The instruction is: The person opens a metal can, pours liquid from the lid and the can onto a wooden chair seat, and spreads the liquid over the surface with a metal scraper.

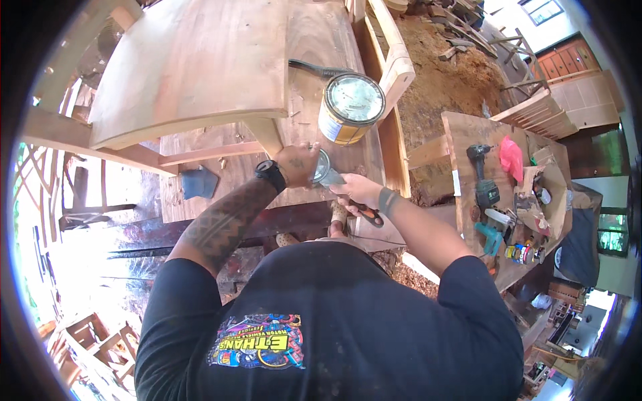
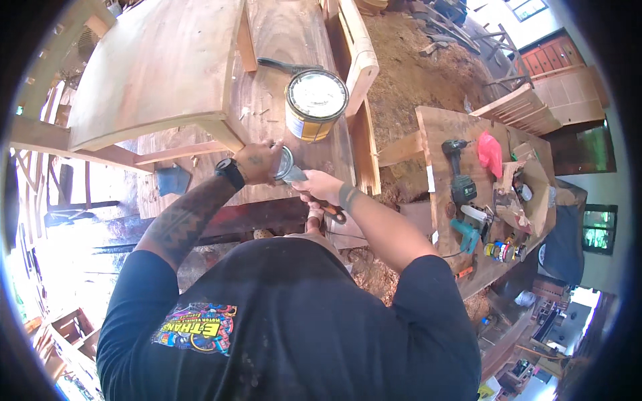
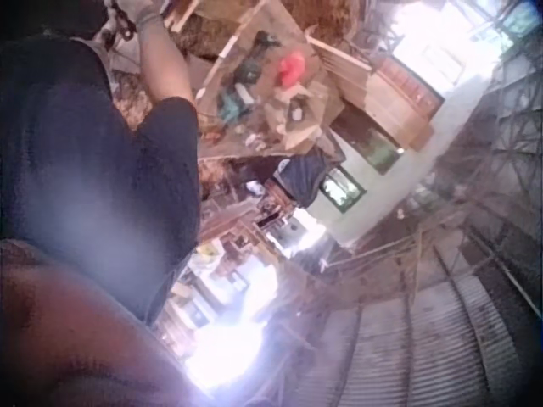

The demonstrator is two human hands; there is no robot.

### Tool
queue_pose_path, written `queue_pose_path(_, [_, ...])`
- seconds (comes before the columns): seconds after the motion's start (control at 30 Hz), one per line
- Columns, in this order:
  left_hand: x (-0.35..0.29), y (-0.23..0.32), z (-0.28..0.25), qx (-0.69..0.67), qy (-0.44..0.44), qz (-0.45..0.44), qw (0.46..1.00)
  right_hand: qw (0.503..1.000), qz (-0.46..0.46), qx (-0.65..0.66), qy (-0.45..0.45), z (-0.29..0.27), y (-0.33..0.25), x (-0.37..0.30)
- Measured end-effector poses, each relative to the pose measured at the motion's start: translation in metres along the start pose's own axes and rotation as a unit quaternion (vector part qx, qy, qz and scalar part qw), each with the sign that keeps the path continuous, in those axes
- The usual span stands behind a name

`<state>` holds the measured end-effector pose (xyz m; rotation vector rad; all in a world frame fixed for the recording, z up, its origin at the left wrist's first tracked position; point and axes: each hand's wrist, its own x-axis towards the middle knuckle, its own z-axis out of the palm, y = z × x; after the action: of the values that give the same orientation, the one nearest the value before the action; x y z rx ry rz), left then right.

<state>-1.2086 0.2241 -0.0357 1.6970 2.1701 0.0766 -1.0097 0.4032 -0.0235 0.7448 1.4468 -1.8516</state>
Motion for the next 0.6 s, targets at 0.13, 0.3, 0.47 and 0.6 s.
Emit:
queue_pose_path(0.13, [0.000, 0.004, 0.002, 0.013, 0.012, 0.010, 1.000, 0.980, -0.030, -0.191, 0.046, 0.001, -0.010, 0.005])
queue_pose_path(0.3, [-0.005, 0.008, -0.012, 0.023, -0.040, 0.029, 0.999, 0.941, -0.072, -0.308, 0.122, 0.019, -0.019, -0.008])
queue_pose_path(0.47, [0.001, 0.005, -0.013, 0.014, -0.037, 0.043, 0.998, 0.817, -0.198, -0.502, 0.203, 0.005, 0.002, 0.006])
queue_pose_path(0.6, [0.002, 0.000, -0.006, 0.009, -0.032, 0.039, 0.999, 0.832, -0.104, -0.525, 0.143, 0.004, 0.016, 0.018])
